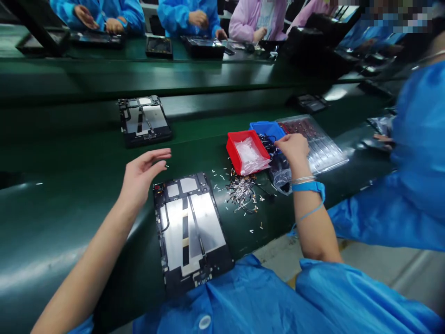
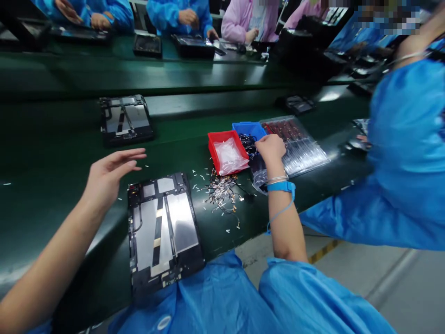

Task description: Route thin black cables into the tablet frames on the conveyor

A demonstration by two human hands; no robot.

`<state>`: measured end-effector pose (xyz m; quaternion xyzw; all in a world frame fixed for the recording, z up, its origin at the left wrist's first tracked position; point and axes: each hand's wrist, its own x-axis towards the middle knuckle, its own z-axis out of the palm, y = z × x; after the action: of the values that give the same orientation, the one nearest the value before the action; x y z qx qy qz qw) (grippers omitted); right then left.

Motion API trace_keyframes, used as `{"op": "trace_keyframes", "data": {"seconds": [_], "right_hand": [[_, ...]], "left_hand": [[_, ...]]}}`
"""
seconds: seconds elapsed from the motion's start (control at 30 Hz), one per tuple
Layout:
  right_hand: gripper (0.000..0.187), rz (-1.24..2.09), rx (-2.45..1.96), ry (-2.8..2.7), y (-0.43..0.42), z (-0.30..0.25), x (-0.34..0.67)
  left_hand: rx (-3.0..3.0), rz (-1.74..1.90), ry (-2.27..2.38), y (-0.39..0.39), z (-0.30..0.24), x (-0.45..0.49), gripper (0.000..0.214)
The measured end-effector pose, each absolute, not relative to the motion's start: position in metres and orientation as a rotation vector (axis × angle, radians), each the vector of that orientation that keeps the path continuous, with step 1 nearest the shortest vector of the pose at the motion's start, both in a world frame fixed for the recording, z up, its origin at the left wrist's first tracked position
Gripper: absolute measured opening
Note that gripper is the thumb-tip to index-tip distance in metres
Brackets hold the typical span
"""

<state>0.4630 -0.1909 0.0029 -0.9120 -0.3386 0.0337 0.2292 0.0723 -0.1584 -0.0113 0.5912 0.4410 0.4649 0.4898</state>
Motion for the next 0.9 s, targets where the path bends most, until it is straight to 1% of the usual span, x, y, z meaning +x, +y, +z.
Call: {"op": "trace_keyframes", "data": {"seconds": [0.1, 0.17, 0.3, 0.37, 0.4, 0.47, 0.57, 0.67, 0.77, 0.9], "right_hand": [[0.007, 0.020, -2.452, -0.902, -0.192, 0.012, 0.451], [0.009, 0.078, -2.229, -0.901, -0.198, 0.018, 0.432], [0.012, 0.539, -1.589, -0.950, -0.222, 0.017, 0.361], [0.014, 0.715, -1.437, -1.003, -0.235, 0.010, 0.318], [0.012, 0.763, -1.384, -1.021, -0.241, 0.006, 0.298], [0.009, 0.815, -1.295, -1.074, -0.248, -0.002, 0.267], [0.005, 0.742, -1.272, -1.135, -0.252, -0.011, 0.245], [0.006, 0.514, -1.353, -1.214, -0.252, -0.014, 0.245], [0.003, 0.215, -1.390, -1.476, -0.254, -0.009, 0.249], [0.011, -0.048, -1.336, -1.768, -0.259, -0.002, 0.252]], "left_hand": [[1.475, 1.022, 0.989, -0.175, -0.004, 0.078, 0.029], [1.483, 0.970, 0.962, -0.186, 0.000, 0.082, 0.026], [1.438, 0.890, 0.884, -0.207, 0.003, 0.093, 0.026], [1.392, 0.845, 0.807, -0.217, 0.001, 0.101, 0.030], [1.356, 0.819, 0.777, -0.220, -0.001, 0.104, 0.031], [1.267, 0.752, 0.748, -0.225, -0.005, 0.109, 0.024], [1.164, 0.709, 0.740, -0.228, -0.008, 0.112, 0.012], [1.177, 0.730, 0.742, -0.227, -0.008, 0.110, 0.009], [1.262, 0.728, 0.749, -0.225, -0.007, 0.108, 0.017], [1.375, 0.709, 0.743, -0.223, -0.008, 0.105, 0.024]]}}
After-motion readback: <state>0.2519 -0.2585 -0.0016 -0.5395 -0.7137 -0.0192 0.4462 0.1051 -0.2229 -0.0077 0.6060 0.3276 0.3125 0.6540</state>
